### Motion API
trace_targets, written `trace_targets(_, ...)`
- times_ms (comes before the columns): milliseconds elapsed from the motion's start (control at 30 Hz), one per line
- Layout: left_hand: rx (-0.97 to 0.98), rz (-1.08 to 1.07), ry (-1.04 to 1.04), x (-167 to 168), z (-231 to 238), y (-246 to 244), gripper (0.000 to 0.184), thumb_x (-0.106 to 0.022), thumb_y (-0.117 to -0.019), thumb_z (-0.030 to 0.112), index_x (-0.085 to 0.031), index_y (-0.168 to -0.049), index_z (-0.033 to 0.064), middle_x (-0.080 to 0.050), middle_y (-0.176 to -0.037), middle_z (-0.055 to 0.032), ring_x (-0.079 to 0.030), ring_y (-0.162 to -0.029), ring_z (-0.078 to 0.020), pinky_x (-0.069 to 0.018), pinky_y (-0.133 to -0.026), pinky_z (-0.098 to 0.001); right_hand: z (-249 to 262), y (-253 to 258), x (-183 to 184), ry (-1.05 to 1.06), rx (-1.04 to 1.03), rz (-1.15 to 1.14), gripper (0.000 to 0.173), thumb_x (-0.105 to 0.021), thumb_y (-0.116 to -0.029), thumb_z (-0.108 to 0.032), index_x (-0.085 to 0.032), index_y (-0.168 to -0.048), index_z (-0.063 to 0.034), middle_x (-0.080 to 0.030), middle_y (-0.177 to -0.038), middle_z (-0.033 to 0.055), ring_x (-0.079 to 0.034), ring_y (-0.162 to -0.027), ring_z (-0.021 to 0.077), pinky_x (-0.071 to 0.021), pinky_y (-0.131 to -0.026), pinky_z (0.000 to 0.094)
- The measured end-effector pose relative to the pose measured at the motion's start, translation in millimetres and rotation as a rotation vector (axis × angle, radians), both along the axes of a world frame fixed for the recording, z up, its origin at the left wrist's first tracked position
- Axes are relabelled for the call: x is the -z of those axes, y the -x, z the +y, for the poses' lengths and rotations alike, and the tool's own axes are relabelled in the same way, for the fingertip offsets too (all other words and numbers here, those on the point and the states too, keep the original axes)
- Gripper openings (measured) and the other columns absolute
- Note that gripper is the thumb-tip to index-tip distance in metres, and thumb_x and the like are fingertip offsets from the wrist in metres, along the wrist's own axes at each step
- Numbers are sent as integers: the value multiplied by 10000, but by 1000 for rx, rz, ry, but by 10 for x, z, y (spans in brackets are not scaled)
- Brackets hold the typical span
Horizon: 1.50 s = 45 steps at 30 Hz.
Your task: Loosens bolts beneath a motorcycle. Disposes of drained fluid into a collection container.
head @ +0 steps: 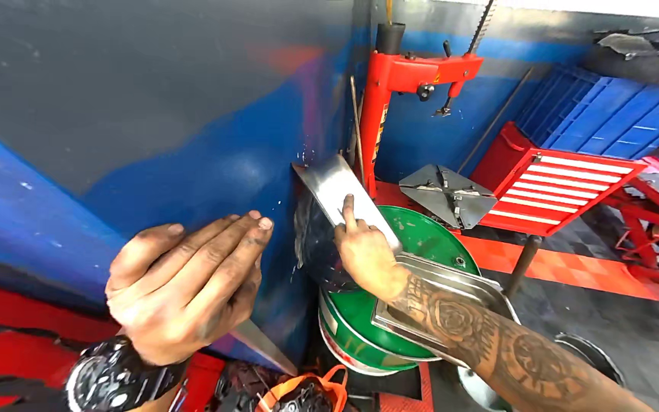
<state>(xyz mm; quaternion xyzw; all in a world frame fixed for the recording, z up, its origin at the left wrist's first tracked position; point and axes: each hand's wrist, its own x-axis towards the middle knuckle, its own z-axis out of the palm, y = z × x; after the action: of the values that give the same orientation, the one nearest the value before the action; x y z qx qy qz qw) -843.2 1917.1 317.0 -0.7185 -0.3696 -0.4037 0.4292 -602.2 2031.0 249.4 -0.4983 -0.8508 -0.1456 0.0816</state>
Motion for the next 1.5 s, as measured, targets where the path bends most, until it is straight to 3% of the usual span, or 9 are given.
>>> trace_targets(133, 7, 12, 0, -11, 12, -1, 339, -649, -944, 178, -730, -1265, 103, -747, -1202, -73, -685, -1148, -205, -411, -1112, -437, 82, -112, 17, -64, -20, 130, 372, -573, -1020, -386, -697, -1047, -36, -392, -1562, 220, -694, -799, 328, -584, -608, 459)
trace_targets(233, -1, 26, 0, -10, 9, 12, 354, -638, -953, 186, -720, -1289, 112, -741, -1223, -65, -675, -1168, -195, -402, -1123, -425, 130, -173, 83, -150, -42, 257, 304, -621, -984, -361, -680, -957, -65, -571, -1253, 170, -664, -710, 283, -575, -549, 440)
trace_targets(400, -5, 34, -10, -19, 16, 10, 356, -639, -955, 186, -716, -1296, 121, -744, -1219, -64, -675, -1168, -186, -395, -1129, -420, 188, -171, 104, -150, 36, 336, 347, -661, -942, -381, -670, -1091, -68, -632, -1021, 125, -670, -701, 285, -566, -544, 449)
trace_targets(500, 5, 20, -24, -27, 24, -6, 344, -645, -947, 174, -728, -1275, 117, -752, -1196, -64, -687, -1140, -184, -407, -1116, -418, 264, -185, 49, -98, 82, 383, 366, -662, -946, -368, -661, -1143, -60, -676, -985, 130, -694, -742, 311, -572, -580, 484)
trace_targets(633, -3, 10, -22, -21, 20, -13, 339, -651, -939, 170, -734, -1264, 120, -756, -1182, -60, -693, -1122, -190, -416, -1105, -419, 380, -237, -129, -18, 59, 339, 262, -678, -880, -157, -644, -1123, -67, -687, -909, 135, -696, -753, 345, -555, -592, 532)
trace_targets(833, 6, 13, -21, -27, 15, -6, 353, -644, -940, 177, -726, -1278, 122, -757, -1179, -64, -694, -1116, -192, -416, -1103, -419, 83, -112, -154, -68, -113, 202, 204, -649, -830, -80, -659, -1034, -79, -652, -841, 107, -669, -683, 301, -532, -532, 475)
trace_targets(1033, 11, 29, -20, -40, 8, -11, 360, -641, -945, 177, -717, -1290, 109, -757, -1176, -72, -698, -1107, -198, -423, -1099, -424, 12, -180, 126, -92, -130, 171, 196, -637, -880, -115, -654, -1068, -63, -656, -874, 119, -673, -701, 304, -545, -542, 458)
trace_targets(1167, 6, 45, -12, -42, 10, 4, 363, -624, -959, 191, -710, -1301, 104, -753, -1189, -74, -696, -1115, -198, -420, -1107, -420, 111, -239, -34, 42, -60, 205, 343, -506, -1044, -417, -658, -948, -125, -661, -776, 76, -682, -694, 303, -543, -562, 508)
trace_targets(1500, 20, 37, 9, -47, 4, 3, 353, -632, -957, 190, -717, -1291, 113, -754, -1187, -64, -694, -1113, -188, -422, -1107, -411, 269, -216, -134, 31, 12, 247, 335, -595, -975, -457, -671, -953, -132, -665, -743, 78, -684, -689, 313, -533, -570, 537)
